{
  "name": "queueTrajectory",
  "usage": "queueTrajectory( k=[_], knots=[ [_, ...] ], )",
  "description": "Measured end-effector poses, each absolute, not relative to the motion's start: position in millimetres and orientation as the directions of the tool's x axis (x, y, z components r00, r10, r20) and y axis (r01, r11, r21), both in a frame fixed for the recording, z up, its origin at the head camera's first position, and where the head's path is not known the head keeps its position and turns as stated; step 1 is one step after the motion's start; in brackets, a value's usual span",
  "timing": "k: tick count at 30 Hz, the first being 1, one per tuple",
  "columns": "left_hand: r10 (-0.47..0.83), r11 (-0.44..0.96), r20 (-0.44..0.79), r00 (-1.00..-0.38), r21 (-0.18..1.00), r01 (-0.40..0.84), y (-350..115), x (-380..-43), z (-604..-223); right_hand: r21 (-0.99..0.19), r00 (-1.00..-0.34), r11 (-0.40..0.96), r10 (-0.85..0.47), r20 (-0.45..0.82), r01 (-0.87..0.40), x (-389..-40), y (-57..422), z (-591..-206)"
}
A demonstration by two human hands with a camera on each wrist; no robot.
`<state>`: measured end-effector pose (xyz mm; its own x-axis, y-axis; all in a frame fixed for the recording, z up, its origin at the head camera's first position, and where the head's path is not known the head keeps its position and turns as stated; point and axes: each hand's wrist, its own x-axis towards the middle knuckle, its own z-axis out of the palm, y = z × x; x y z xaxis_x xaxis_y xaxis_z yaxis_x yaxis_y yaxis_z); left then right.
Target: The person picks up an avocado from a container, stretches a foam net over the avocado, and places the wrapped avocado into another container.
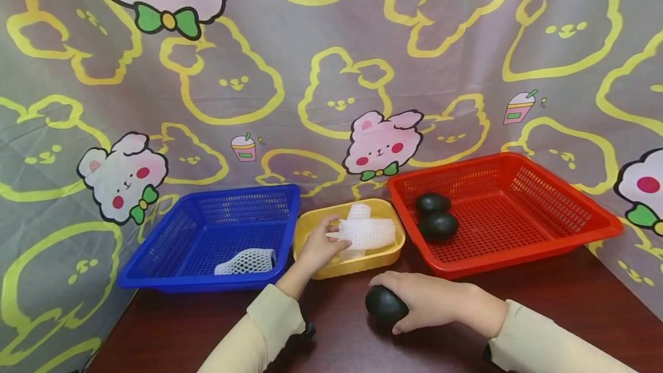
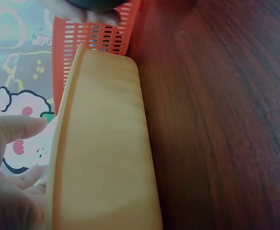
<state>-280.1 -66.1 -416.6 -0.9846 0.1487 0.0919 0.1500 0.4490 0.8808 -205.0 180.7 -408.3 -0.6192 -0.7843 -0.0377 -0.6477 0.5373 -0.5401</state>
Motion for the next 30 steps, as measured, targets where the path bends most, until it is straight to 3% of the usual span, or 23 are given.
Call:
queueTrajectory(
  k=[13, 30],
  knots=[
    [0.135, 0.459, 0.054, -0.989, 0.881, 0.110, -59, -287, -423, -0.517, -0.556, 0.465, -0.830, 0.027, -0.719, -207, 165, -435],
    [0.134, 0.415, 0.120, -0.984, 0.895, 0.166, -58, -289, -426, -0.511, -0.583, 0.498, -0.812, 0.008, -0.700, -206, 157, -437]
  ],
)
